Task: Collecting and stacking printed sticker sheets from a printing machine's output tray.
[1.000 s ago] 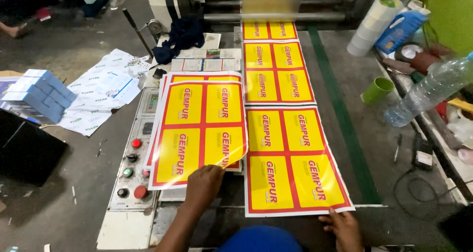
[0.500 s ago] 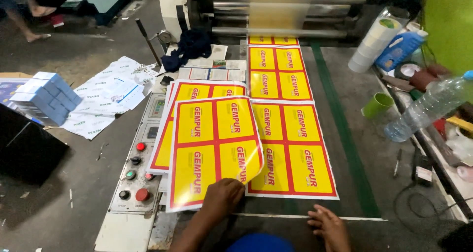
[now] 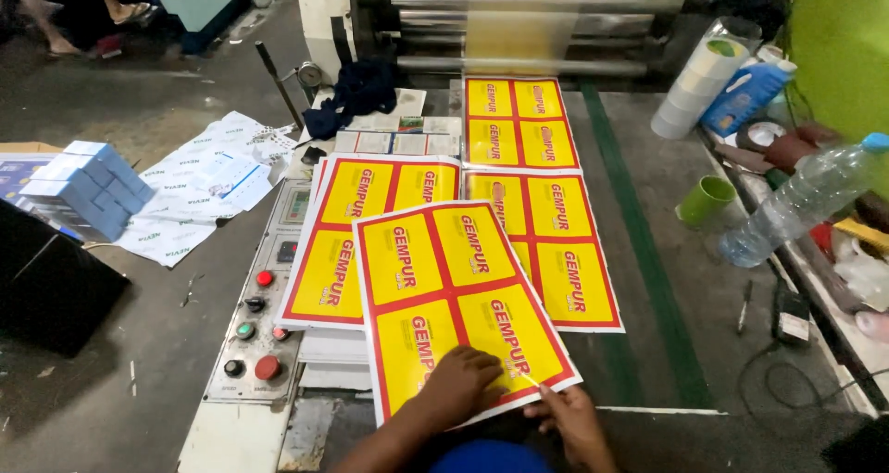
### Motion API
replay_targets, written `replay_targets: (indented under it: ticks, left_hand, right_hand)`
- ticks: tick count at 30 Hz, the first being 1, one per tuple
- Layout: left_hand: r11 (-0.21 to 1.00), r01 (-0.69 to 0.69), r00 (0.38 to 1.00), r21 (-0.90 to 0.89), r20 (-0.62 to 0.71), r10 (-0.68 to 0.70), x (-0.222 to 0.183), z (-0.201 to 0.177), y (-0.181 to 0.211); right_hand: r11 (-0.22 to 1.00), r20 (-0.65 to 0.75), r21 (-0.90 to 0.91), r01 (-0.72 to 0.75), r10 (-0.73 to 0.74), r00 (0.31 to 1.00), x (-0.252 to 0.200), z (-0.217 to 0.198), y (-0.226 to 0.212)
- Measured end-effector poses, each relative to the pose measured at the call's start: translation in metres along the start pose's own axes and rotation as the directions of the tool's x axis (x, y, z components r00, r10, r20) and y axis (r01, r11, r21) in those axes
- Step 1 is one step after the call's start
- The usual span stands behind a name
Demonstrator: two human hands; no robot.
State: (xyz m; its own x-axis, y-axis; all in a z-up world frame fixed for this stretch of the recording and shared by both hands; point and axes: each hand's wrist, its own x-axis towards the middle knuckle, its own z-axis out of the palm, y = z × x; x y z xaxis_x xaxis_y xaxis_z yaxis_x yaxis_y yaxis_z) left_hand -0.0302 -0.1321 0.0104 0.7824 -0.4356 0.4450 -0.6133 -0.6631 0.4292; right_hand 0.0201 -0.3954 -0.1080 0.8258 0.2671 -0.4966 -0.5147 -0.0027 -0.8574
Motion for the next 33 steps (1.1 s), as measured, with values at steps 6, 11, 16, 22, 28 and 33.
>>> replay_targets:
  ticks: [6,11,16,22,28,33]
  left_hand:
    - [0.907,0.364,0.928,0.21,-0.162,-0.335,-0.028,-0.014,-0.074]
    - [0.801,0.464,0.884,0.378,-0.252,-0.394,-0.042,-0.037,-0.084]
    - [0.768,0.479,0.849,0.425,-0.001,-0.529,-0.048,-0.047,-0.087]
    - [0.786,0.379,0.848,0.489,0.157,-0.506,-0.039,-0.072,-0.082]
    - [0.815,0.5,0.859,0.292,-0.288,-0.424,-0.031,-0.098,-0.071]
    - [0.82,0.53,0.743,0.216,-0.584,-0.327,-0.032,-0.101,-0.046]
  right_hand:
    - [0.997,-0.31,0.049,-0.063,0.075,0.948,-0.025,-0.024,-0.023]
    - [0.991,-0.42,0.086,-0.097,0.125,0.899,-0.011,-0.08,0.002]
    - [0.982,-0.48,0.015,-0.189,0.173,0.86,-0.007,-0.125,0.008]
    - [0.987,-0.314,0.148,0.066,-0.016,0.949,0.047,-0.21,0.076]
    - [0.996,-0.378,0.073,-0.048,0.073,0.923,0.055,-0.206,0.06]
    - [0.977,-0.441,0.046,-0.209,0.208,0.873,0.007,-0.188,0.075]
